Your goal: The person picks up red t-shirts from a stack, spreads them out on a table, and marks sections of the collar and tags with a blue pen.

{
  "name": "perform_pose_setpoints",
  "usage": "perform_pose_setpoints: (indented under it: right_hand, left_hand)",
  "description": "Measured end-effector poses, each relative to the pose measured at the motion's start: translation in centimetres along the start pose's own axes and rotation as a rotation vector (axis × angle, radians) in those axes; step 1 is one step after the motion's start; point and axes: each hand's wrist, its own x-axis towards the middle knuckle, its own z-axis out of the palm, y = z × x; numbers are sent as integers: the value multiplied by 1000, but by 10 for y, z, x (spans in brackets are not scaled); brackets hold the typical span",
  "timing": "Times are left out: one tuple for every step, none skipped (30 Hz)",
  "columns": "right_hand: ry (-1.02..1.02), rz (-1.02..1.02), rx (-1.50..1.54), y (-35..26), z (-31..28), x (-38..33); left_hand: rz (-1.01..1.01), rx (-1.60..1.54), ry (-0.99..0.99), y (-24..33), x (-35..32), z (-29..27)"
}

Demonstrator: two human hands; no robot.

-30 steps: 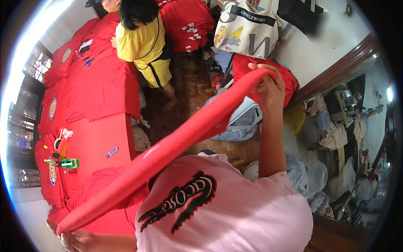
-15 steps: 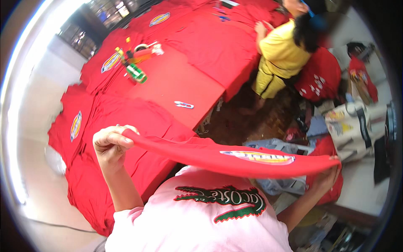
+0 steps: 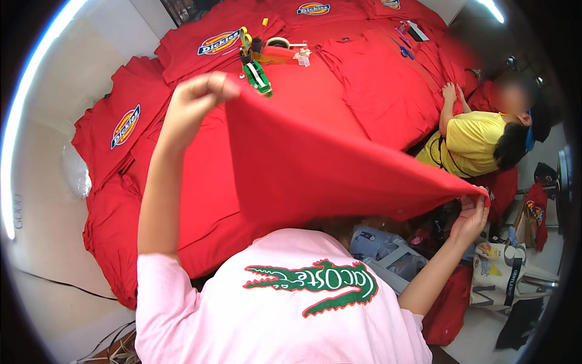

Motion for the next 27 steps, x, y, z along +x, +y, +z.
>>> perform_pose_setpoints:
  right_hand:
    - [12,-18,28,-2,15,-1]
    - [10,-30,38,-8,23,-2]
    - [17,-51,40,-17,26,-4]
    - [30,-78,38,-26,25,-8]
    - [45,-80,-11,-35,20,-14]
    - [35,-49,2,-39,21,-24]
    - [18,-15,22,-39,26,-34]
    - [1,19,44,-37,32,-46]
    - [-33,57,24,-36,34,-64]
    - [-131,120,-9,-27,34,-84]
    - [-240,189,-35,-13,40,-103]
    - [-238,277,-83,5,53,-127]
    - [-265,347,-129,27,63,-150]
    - [-247,477,-164,41,71,-175]
    - [-296,584,-323,68,52,-197]
    - [-313,639,-344,90,56,-221]
    - [-276,750,-294,111,67,-240]
    - [-269,813,-333,132,68,-257]
    - [-289,858,-343,147,70,-268]
    - [-342,881,-382,157,71,-276]
    - [-354,872,-398,159,76,-279]
    - [-367,862,-413,161,79,-281]
    - [-358,822,-416,161,80,-279]
    - [-347,786,-423,157,83,-276]
    - [-340,745,-425,152,90,-268]
    - [-358,572,-525,147,96,-259]
    - [-369,390,-619,140,107,-245]
  left_hand:
    - [34,30,24,-9,27,-8]
    - [52,-46,-2,-11,52,-17]
    - [88,-93,25,-4,76,-11]
    - [116,-186,-9,-5,100,-13]
    - [127,-279,-33,-4,114,-8]
    - [134,-301,-39,-11,126,-12]
    - [138,-317,-39,-19,135,-19]
    - [135,-268,-30,-41,148,-39]
    - [134,-237,-34,-61,160,-47]
    - [126,-203,-98,-69,154,-43]
    - [100,-109,-116,-87,152,-48]
    - [74,-11,-134,-113,147,-54]
    - [88,114,-180,-140,141,-61]
    - [75,211,-183,-163,138,-60]
    - [47,374,-181,-174,132,-45]
    - [15,542,-180,-184,124,-32]
    - [105,677,-264,-198,117,-32]
    - [198,807,-352,-216,109,-33]
    - [294,937,-438,-229,104,-33]
    - [289,961,-439,-236,99,-32]
    - [287,983,-442,-238,92,-30]
    - [284,1004,-445,-240,86,-29]
    - [280,993,-403,-240,83,-32]
    - [278,988,-370,-241,80,-35]
    - [278,987,-333,-240,80,-39]
    - [277,987,-294,-238,79,-43]
    - [255,942,-273,-231,80,-44]
